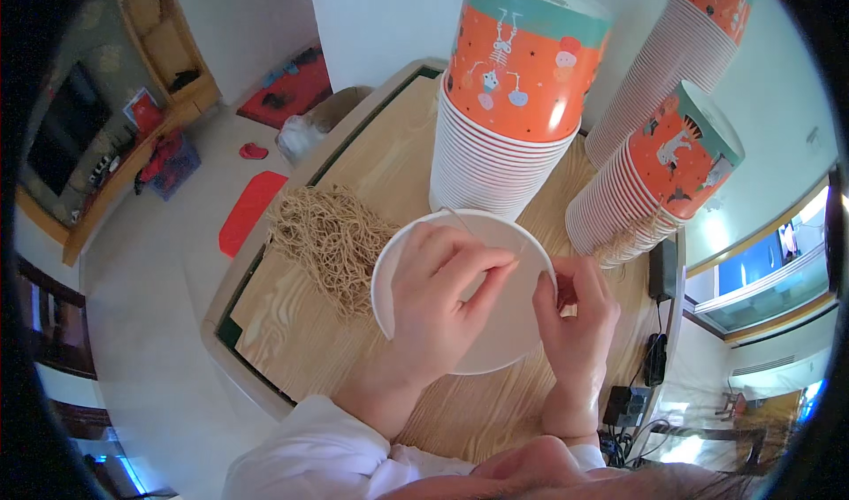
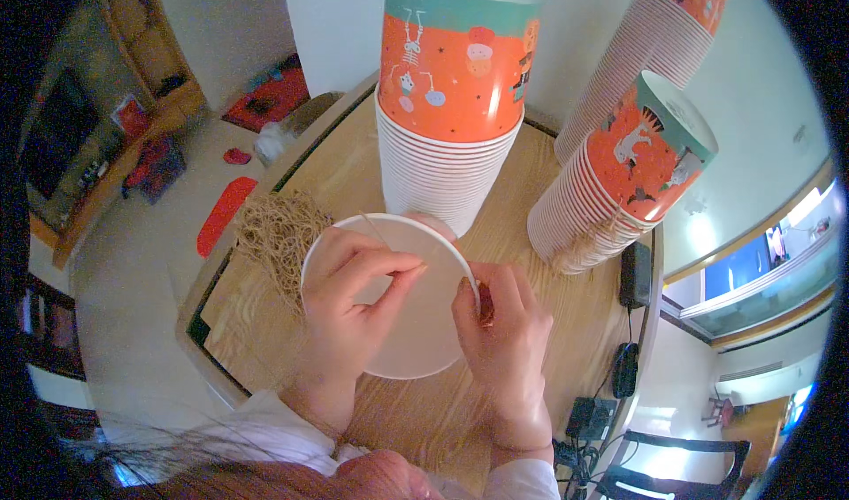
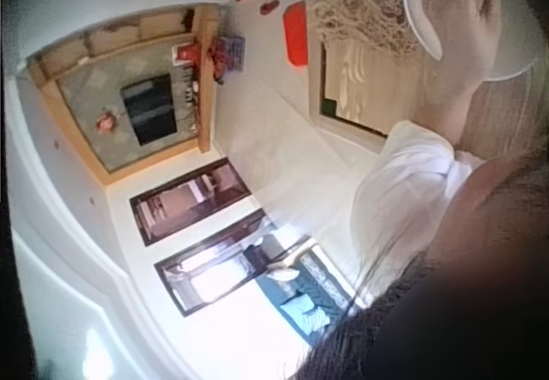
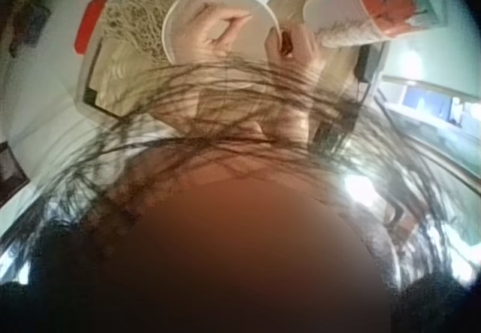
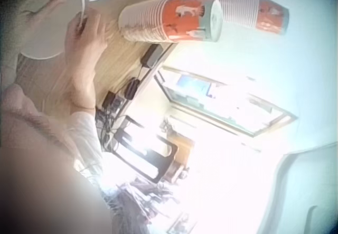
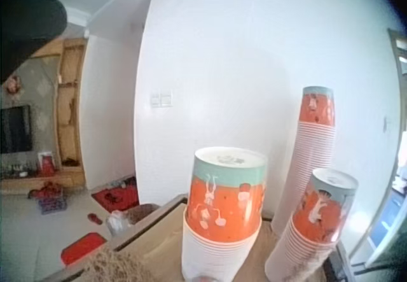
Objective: The recorder is seen attaching rubber bands to paper cups by threading them through pre-cut notches on the rim.
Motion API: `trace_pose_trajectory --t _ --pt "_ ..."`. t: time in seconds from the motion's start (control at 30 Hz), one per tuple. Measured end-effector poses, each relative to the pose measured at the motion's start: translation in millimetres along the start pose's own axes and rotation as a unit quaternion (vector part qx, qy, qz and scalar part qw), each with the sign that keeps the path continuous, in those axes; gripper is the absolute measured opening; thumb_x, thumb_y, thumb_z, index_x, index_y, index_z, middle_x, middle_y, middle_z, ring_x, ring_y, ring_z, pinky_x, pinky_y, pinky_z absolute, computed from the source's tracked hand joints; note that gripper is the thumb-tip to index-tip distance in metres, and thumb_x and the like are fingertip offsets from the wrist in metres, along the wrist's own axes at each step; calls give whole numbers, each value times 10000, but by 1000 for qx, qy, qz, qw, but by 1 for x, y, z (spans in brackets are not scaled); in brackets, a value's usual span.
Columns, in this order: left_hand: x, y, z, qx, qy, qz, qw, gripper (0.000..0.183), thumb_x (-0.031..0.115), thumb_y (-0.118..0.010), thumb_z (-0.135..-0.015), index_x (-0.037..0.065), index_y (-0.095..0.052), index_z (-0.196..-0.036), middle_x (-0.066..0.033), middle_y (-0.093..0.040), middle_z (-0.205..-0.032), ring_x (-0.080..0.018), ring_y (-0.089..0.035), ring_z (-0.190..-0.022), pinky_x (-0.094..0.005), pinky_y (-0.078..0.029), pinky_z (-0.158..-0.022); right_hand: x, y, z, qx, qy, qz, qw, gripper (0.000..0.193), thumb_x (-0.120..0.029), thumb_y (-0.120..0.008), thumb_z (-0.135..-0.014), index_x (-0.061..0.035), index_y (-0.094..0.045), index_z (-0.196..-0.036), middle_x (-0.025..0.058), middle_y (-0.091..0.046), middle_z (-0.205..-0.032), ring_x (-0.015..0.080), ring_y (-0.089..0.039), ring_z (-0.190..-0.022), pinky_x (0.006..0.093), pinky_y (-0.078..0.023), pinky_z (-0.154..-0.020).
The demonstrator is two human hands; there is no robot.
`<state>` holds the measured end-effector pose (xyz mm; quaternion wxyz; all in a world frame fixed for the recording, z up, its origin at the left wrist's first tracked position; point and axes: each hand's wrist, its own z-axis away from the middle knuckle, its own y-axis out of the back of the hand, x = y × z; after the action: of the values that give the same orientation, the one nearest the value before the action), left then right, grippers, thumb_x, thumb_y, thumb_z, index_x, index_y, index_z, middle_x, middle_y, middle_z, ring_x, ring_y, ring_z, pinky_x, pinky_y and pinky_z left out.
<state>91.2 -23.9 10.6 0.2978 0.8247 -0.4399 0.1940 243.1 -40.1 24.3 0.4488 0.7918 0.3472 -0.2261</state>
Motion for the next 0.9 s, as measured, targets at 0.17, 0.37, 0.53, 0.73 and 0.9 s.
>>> trace_pose_trajectory --t 0.17,0.37,0.53,0.73,0.9 --pt "0 -11 -2 34 8 53 998 183 0 -739 -687 56 -641 -831 -59 -602 -785 -261 -574 -746 -362 -468 -656 0 -4 -4 -1 15 -24 1000 107 20 -651 -815 2 -631 -919 80 -586 -754 136 -579 -603 259 -471 -559" --pt "-1 -13 -3 -2 15 46 999 176 -3 -724 -692 58 -639 -834 -51 -605 -789 -262 -575 -785 -369 -479 -659 1 -3 -5 -15 5 -32 999 132 10 -652 -823 -2 -635 -954 105 -600 -776 174 -620 -625 284 -503 -575" --pt "-3 -16 -1 -9 11 63 998 167 7 -724 -693 61 -635 -824 -50 -602 -791 -268 -572 -797 -377 -483 -678 2 -4 -5 -20 1 -43 999 133 6 -652 -828 -1 -636 -960 102 -591 -769 169 -608 -620 280 -496 -570" --pt "-2 -16 -1 -4 22 59 998 161 14 -726 -704 59 -632 -827 -52 -623 -793 -270 -582 -798 -375 -487 -695 1 -2 -3 -17 7 -36 999 129 6 -654 -829 0 -640 -957 93 -570 -747 163 -589 -606 276 -485 -558" --pt "-1 -15 0 -10 43 65 997 154 15 -726 -712 54 -633 -829 -60 -648 -823 -271 -600 -803 -377 -491 -702 -1 -1 -4 -20 13 -26 999 128 1 -660 -825 -3 -643 -952 94 -569 -750 163 -583 -596 281 -487 -557"
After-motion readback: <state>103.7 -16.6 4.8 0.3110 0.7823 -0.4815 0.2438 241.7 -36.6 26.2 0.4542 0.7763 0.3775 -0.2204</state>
